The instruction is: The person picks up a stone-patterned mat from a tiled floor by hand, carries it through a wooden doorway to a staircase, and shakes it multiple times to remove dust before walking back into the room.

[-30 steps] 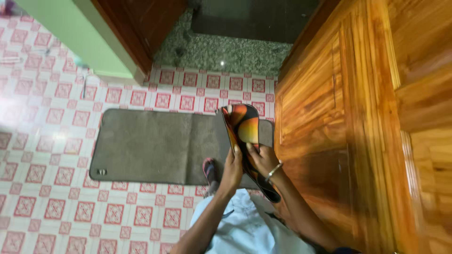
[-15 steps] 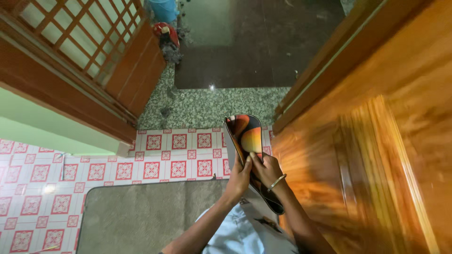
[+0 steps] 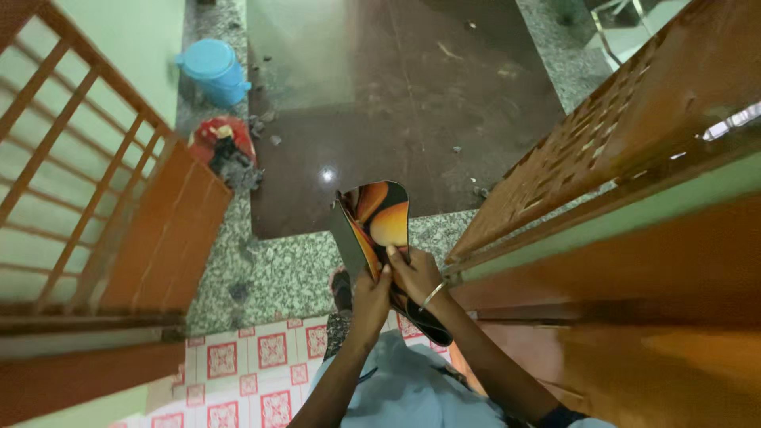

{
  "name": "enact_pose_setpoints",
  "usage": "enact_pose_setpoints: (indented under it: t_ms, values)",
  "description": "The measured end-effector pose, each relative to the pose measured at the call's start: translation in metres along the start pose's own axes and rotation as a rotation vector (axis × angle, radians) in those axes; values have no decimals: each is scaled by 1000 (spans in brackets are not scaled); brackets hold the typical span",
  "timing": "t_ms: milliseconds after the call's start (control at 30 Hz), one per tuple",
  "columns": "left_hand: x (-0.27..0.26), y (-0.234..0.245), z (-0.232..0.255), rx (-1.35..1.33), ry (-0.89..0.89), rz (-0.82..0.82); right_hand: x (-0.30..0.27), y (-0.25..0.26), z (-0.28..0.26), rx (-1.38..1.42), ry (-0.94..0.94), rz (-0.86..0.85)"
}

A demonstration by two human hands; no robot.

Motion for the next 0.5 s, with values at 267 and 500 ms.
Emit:
enact_pose_setpoints:
  t_ms: [267, 500]
  values:
    - [234, -51, 70, -220, 23, -357, 216, 69, 29, 192, -156, 233]
    - [429, -148, 118, -208, 51, -502, 371, 163, 83, 156, -174, 457]
Point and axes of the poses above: each hand's wrist, its own x-axis towards the middle knuckle, its own y-axis out of the back of the hand, z = x × y, the point moved 5 cm from there along x, towards the middle knuckle, and after that the axes turned 3 degrees about -z, right-handed, at the moved point
